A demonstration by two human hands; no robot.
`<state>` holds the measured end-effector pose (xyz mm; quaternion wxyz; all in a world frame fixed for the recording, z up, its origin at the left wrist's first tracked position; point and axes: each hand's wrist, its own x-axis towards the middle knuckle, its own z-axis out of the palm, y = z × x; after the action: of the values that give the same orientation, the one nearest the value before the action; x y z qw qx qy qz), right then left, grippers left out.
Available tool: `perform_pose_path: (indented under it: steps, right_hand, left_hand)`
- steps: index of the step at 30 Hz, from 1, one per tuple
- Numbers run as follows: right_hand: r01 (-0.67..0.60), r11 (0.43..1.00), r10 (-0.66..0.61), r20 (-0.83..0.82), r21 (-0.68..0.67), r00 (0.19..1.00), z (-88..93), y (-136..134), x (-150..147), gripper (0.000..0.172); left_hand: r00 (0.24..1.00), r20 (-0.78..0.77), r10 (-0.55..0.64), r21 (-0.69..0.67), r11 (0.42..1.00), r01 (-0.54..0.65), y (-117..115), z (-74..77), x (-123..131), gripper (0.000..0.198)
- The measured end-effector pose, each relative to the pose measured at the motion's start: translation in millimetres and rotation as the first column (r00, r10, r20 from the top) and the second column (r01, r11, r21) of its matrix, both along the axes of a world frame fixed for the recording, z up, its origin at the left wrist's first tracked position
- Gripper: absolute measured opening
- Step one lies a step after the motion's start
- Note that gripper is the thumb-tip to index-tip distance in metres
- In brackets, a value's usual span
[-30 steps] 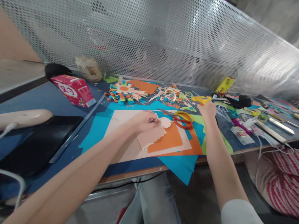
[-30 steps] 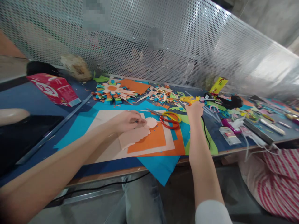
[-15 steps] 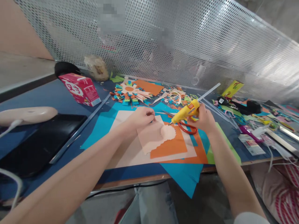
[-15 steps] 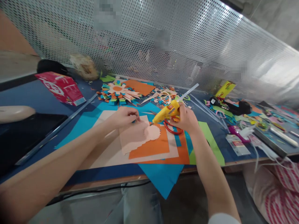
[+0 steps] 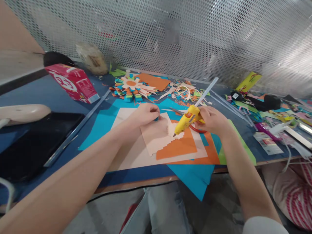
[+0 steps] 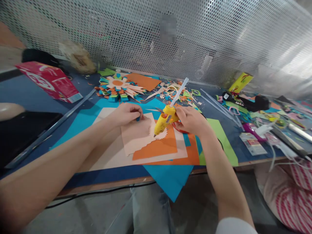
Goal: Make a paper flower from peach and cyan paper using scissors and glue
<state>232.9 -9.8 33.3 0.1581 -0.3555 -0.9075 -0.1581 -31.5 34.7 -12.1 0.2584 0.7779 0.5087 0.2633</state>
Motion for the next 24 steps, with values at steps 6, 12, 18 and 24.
perform_pose_path:
  steps: [6,12,18,24]
  right_hand:
    - [-0.004,1.0,0.004,0.025,0.016,1.0,-3.1,3.0,-1.4,0.018]
    - [0.005,0.999,-0.008,0.046,0.053,0.999,-5.4,4.3,-2.3,0.02]
    - [0.025,0.998,-0.027,0.036,0.056,0.999,-7.7,7.8,-1.1,0.026]
    - [0.049,0.997,-0.05,0.021,0.055,0.999,-6.4,9.7,1.7,0.031]
  left_hand:
    - [1.0,0.009,-0.006,-0.022,1.0,0.006,-1.0,1.3,1.2,0.019]
    - [0.997,0.031,-0.066,0.016,0.998,0.065,1.6,-3.1,-0.1,0.019]
    - [0.998,0.032,-0.056,0.03,0.998,0.055,-0.1,-2.4,-0.6,0.019]
    - [0.986,0.093,-0.138,0.038,0.99,0.135,-8.9,7.1,1.5,0.02]
